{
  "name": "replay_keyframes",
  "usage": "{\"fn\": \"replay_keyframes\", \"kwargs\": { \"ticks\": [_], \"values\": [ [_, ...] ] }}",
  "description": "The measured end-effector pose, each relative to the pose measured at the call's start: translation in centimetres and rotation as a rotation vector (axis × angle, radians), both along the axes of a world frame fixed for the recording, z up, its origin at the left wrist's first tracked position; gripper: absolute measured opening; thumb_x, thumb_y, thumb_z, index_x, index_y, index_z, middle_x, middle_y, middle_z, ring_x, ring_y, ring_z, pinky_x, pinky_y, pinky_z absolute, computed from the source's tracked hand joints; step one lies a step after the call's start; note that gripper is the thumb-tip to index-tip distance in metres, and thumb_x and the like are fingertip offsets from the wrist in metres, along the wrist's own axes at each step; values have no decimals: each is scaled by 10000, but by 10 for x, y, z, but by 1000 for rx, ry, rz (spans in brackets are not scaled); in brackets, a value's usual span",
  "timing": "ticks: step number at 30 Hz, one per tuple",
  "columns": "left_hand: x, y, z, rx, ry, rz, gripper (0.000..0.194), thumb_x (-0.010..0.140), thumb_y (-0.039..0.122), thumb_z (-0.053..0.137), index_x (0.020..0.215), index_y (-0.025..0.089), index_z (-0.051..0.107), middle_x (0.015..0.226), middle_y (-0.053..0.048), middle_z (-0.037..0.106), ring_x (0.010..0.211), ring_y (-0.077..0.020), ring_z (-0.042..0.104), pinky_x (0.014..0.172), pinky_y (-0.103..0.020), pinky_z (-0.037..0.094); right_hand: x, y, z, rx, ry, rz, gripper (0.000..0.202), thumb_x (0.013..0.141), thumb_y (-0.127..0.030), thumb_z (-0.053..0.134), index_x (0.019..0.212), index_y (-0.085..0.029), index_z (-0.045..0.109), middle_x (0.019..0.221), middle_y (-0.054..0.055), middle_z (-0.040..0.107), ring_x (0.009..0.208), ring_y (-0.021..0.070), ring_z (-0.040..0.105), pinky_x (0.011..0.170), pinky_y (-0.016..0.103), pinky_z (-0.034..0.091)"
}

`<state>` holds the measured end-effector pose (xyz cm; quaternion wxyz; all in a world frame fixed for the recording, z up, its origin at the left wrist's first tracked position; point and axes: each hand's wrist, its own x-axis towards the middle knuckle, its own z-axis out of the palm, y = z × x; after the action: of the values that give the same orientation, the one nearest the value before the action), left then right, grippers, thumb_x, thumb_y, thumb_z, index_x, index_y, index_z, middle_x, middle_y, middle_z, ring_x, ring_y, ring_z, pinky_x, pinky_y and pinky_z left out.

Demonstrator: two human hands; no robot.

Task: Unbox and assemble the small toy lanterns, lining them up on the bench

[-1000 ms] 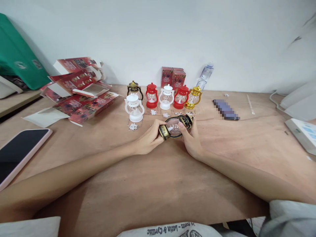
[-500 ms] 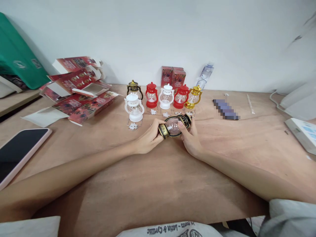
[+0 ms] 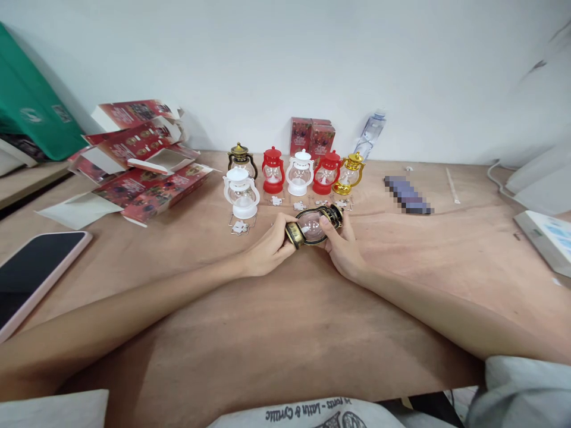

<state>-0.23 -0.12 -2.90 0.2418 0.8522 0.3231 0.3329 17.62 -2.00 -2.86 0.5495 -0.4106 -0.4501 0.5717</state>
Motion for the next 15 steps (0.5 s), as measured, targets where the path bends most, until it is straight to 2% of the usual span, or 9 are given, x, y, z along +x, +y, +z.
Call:
{"fn": "replay_keyframes", "kwargs": {
  "ticks": [3, 6, 10, 15],
  "values": [
    [0, 0, -1, 6, -2, -1, 292, 804, 168, 424, 1088, 158, 358, 939, -55, 490, 797, -161, 504, 711, -300, 439, -1, 0, 1, 65, 69, -39, 444, 754, -438, 675, 1125, -367, 444, 1223, -42, 582, 1113, 177, 588, 892, 388, 556],
    [0, 0, -1, -2, -2, -1, 296, 803, 176, 424, 1091, 153, 359, 944, -59, 492, 795, -164, 498, 712, -308, 434, 0, 1, -1, 72, 99, -35, 429, 752, -419, 688, 1112, -351, 465, 1193, -39, 596, 1088, 174, 602, 903, 397, 554],
    [0, -1, 1, -36, 4, 9, 292, 805, 177, 421, 1092, 149, 372, 959, -64, 494, 819, -172, 501, 737, -322, 438, 0, 3, -3, 67, 169, -19, 445, 747, -401, 706, 1117, -342, 466, 1149, -40, 623, 1008, 176, 639, 831, 405, 584],
    [-1, 0, 3, -36, -125, -11, 255, 873, 222, 451, 1120, 163, 423, 1024, -77, 538, 895, -174, 527, 789, -329, 443, 1, 5, 3, -17, 229, -29, 354, 742, -427, 704, 1004, -265, 531, 1031, -13, 688, 929, 180, 666, 779, 382, 597]
  ]
}}
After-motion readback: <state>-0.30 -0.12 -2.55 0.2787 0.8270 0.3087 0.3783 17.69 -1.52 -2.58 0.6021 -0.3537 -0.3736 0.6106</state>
